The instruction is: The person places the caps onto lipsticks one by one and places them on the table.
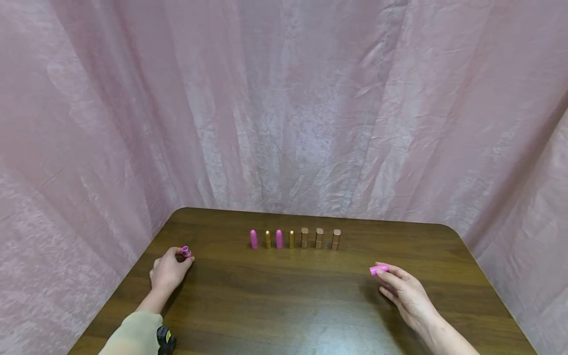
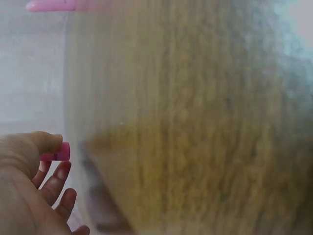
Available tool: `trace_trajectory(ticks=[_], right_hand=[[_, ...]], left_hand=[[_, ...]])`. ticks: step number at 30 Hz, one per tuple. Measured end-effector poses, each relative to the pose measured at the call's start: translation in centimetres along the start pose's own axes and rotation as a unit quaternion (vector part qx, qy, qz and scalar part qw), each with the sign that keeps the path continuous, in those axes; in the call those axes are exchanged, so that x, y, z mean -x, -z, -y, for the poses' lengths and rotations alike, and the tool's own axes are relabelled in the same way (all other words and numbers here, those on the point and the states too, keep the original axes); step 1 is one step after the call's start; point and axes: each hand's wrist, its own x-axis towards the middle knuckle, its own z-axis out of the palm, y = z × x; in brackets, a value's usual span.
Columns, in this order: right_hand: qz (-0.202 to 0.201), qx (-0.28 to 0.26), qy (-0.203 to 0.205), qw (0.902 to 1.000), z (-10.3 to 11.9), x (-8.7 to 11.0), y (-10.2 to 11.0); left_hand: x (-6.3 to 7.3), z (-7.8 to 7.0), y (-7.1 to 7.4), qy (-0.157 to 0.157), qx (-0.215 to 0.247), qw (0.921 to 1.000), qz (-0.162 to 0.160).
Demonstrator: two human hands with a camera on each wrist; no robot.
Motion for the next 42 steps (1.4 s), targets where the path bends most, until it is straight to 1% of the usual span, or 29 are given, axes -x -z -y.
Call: trace_trajectory(ticks=[4, 7, 13, 18, 22, 25, 27, 32, 35, 36, 38, 42], right_hand=[[0.0, -0.001, 0.001, 1.0, 0.1, 0.0, -0.1], [0.003, -0.003, 0.003, 1.0, 0.1, 0.0, -0.1], [0.006, -0.007, 0.005, 1.0, 0.0, -0.1, -0.3], [0.002, -0.007, 0.01, 0.9999, 0.0, -0.1, -0.2], [-0.001, -0.01, 0.012, 0.9999, 0.0, 0.0, -0.2], [-0.007, -0.01, 0.015, 0.9998, -0.1, 0.0, -0.2], [-0.009, -0.009, 0.016, 0.9998, -0.1, -0.1, -0.2], [-0.003, -0.006, 0.023, 0.9997, -0.1, 0.2, -0.2], [0.003, -0.006, 0.029, 0.9996, -0.1, 0.4, -0.3], [0.001, -0.006, 0.03, 0.9995, -0.1, 0.4, -0.3], [-0.003, -0.007, 0.031, 0.9995, -0.1, 0.4, -0.5], [-0.005, -0.012, 0.029, 0.9995, -0.1, 0.4, -0.9]], left_hand=[[0.4, -0.8, 0.5, -0.032, 0.013, 0.9994, -0.005], [0.7, -1.7, 0.8, -0.061, 0.014, 0.9979, -0.017], [2.0, -4.2, 1.7, -0.114, 0.019, 0.9925, -0.04], [2.9, -6.5, 1.7, -0.169, 0.012, 0.9844, -0.048], [3.6, -8.1, 1.2, -0.217, 0.003, 0.9746, -0.055], [4.3, -9.3, 0.8, -0.256, -0.006, 0.9648, -0.058], [4.8, -10.1, 0.5, -0.285, -0.018, 0.9565, -0.06], [5.9, -12.0, 0.0, -0.359, -0.048, 0.9304, -0.059], [6.4, -13.2, -0.3, -0.387, -0.061, 0.9185, -0.051], [6.5, -13.5, -0.5, -0.393, -0.065, 0.916, -0.049], [6.7, -14.2, -0.7, -0.399, -0.064, 0.9138, -0.045], [7.2, -15.4, -1.1, -0.404, -0.056, 0.9124, -0.034]])
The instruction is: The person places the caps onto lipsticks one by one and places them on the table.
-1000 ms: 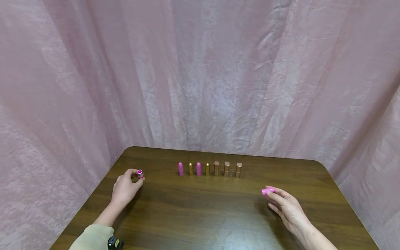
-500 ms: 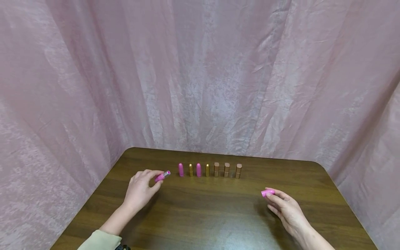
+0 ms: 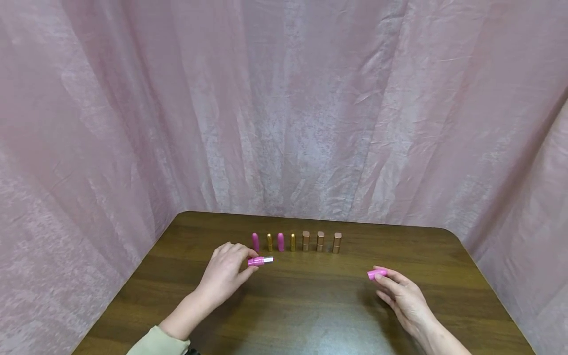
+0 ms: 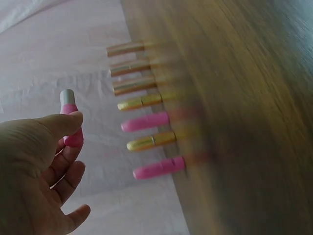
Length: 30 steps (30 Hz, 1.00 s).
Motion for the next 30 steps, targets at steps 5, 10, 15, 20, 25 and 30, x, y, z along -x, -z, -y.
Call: trace_trajectory(ticks=[5, 10, 15, 20, 25, 30], right_hand=[[-0.002, -0.011, -0.001, 0.9999, 0.1, 0.1, -0.7], [-0.005, -0.026, 0.0, 0.9997, -0.1, 0.2, -1.7], [0.002, -0.03, 0.004, 0.9995, -0.2, 0.3, -2.7], [0.004, -0.04, 0.002, 0.9992, -0.4, 0.1, -3.6], [0.011, -0.045, 0.001, 0.9989, -0.6, 0.0, -4.5], [0.01, -0.047, 0.001, 0.9988, -0.7, 0.0, -5.3]], left_hand=[[-0.5, -1.6, -0.3, -0.015, 0.013, 0.9998, 0.008], [-1.3, -3.2, -1.1, -0.035, 0.013, 0.9992, 0.012], [-2.1, -4.9, -2.2, -0.049, 0.023, 0.9984, 0.013], [-2.7, -6.3, -3.4, -0.056, 0.03, 0.9977, 0.021], [-3.1, -7.5, -4.3, -0.045, 0.042, 0.9973, 0.039], [-3.3, -8.3, -5.0, -0.033, 0.06, 0.9963, 0.053]])
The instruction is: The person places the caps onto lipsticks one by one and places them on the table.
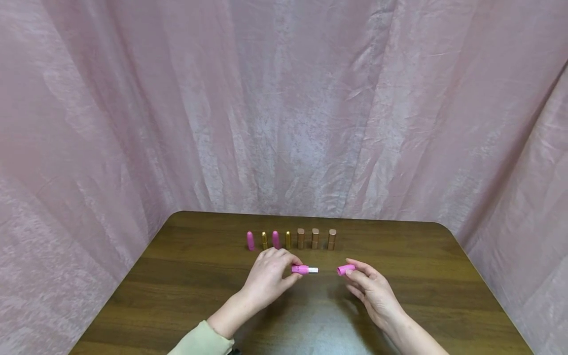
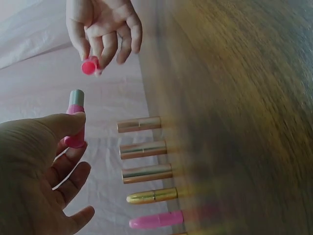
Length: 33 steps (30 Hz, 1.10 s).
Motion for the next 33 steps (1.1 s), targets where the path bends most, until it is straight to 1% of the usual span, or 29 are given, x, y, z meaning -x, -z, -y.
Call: trace_trajectory(ticks=[9, 15, 25, 33], right_hand=[[-0.011, 0.02, -0.009, 0.9997, -0.7, -0.4, -1.3], [-0.015, 0.033, -0.001, 0.9994, -0.9, -0.5, -2.0], [-0.004, 0.031, 0.006, 0.9995, -1.1, -0.2, -2.5], [0.003, 0.037, 0.008, 0.9993, -1.4, -0.1, -2.7]], left_hand=[[-0.4, -0.5, -0.6, 0.006, 0.006, 0.9999, 0.014], [-0.5, -0.6, -0.9, 0.003, 0.007, 0.9998, 0.017], [-0.6, -0.7, -1.1, -0.005, 0.004, 0.9999, 0.016], [-0.8, -0.7, -1.1, -0.013, 0.001, 0.9996, 0.024]])
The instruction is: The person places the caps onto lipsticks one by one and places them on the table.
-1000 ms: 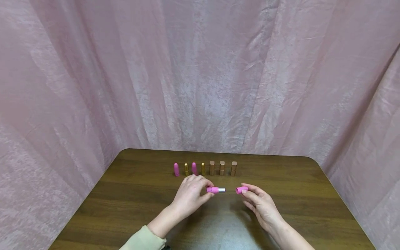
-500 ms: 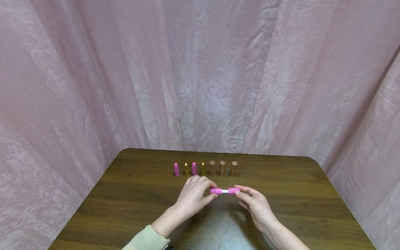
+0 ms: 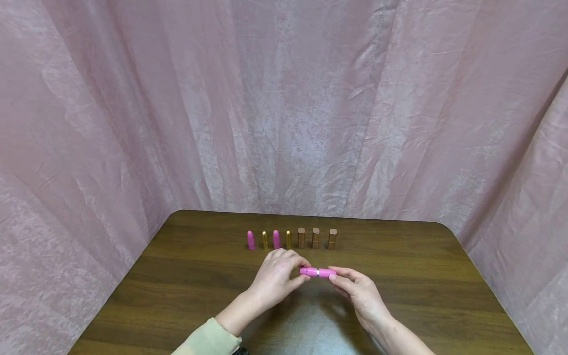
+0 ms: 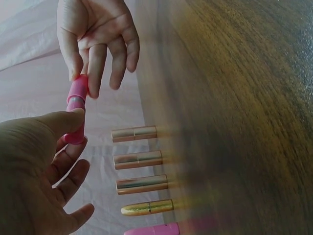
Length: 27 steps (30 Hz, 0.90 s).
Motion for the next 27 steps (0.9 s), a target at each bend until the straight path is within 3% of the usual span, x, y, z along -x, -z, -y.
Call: trace_trajectory(ticks=[27], right_hand=[[0.008, 0.009, 0.002, 0.9999, -0.23, 0.41, -0.23]], left_hand=[[-0.12, -0.16, -0.29, -0.017, 0.004, 0.9998, -0.003]])
